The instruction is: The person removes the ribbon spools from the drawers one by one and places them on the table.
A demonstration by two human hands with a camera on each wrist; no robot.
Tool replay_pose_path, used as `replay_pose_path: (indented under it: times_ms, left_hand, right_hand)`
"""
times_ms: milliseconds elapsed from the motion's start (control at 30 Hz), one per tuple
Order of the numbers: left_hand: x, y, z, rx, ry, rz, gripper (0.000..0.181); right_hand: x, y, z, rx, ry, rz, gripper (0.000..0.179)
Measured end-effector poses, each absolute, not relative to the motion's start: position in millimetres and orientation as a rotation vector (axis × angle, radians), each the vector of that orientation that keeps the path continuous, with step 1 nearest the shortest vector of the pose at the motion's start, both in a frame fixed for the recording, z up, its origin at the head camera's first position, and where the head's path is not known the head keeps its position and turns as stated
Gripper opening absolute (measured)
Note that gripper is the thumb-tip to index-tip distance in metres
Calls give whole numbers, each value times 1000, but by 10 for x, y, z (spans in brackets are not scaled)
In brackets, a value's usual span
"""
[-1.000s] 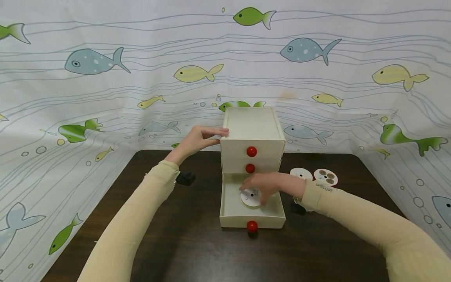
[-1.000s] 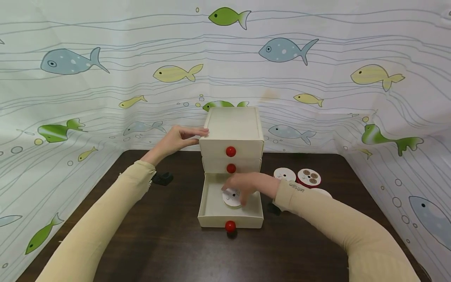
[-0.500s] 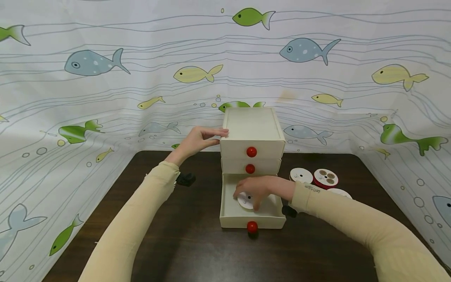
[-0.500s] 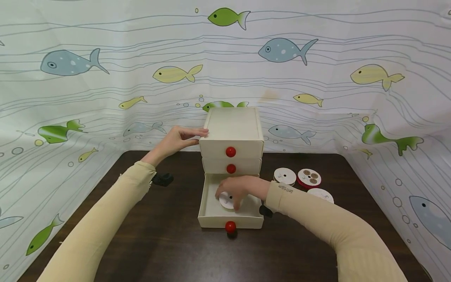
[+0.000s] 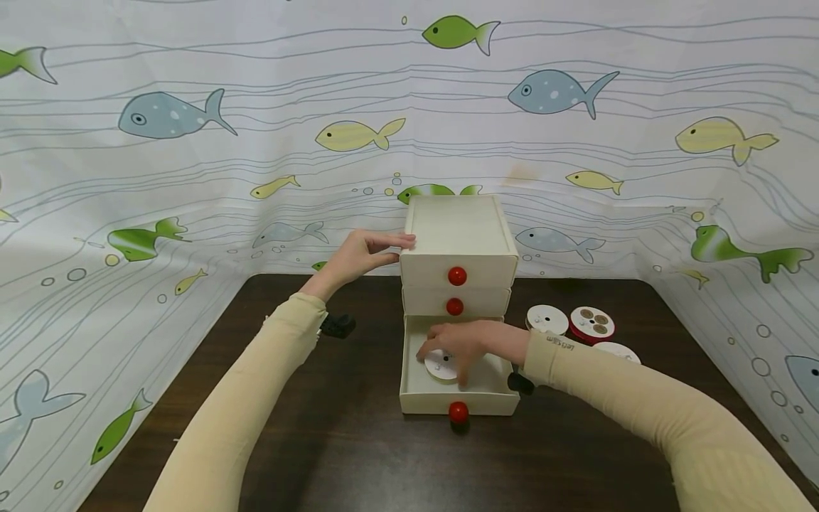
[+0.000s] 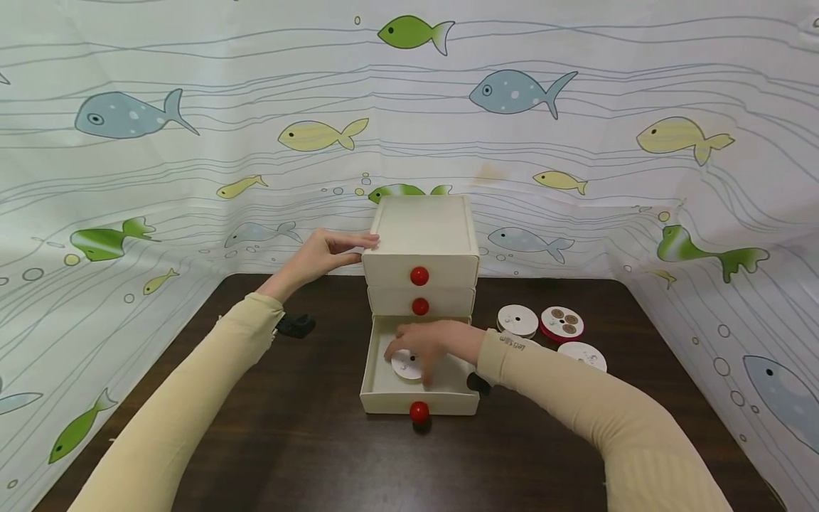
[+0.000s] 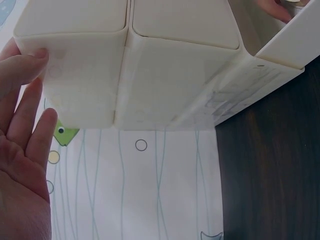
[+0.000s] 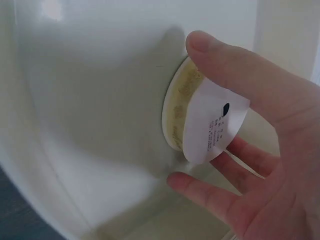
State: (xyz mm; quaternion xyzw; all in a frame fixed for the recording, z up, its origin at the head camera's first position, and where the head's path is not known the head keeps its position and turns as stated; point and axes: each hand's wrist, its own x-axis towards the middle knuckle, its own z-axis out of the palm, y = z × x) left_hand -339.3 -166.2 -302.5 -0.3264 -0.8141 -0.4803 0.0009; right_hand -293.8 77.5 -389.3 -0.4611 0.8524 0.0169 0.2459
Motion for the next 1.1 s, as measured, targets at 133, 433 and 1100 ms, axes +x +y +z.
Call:
replay_pose_path:
  times_ms: [133,433,1100]
  left_hand:
    - [-3400,-1661,-3029,-1031,-2556,-1493,30]
    - [-3389,-1658,-3026,-1050,-2543,-1503,30]
    - [-3396,-1668,-3027,-1044,-2560,-1453,30]
  right_hand:
    - [-2932,769,-3921,-1261,2330,44,84]
    - [-2908,772,-3903,-1308,2344,21,69]
    - [-2827,851,-3626,-1422,2359,73,67]
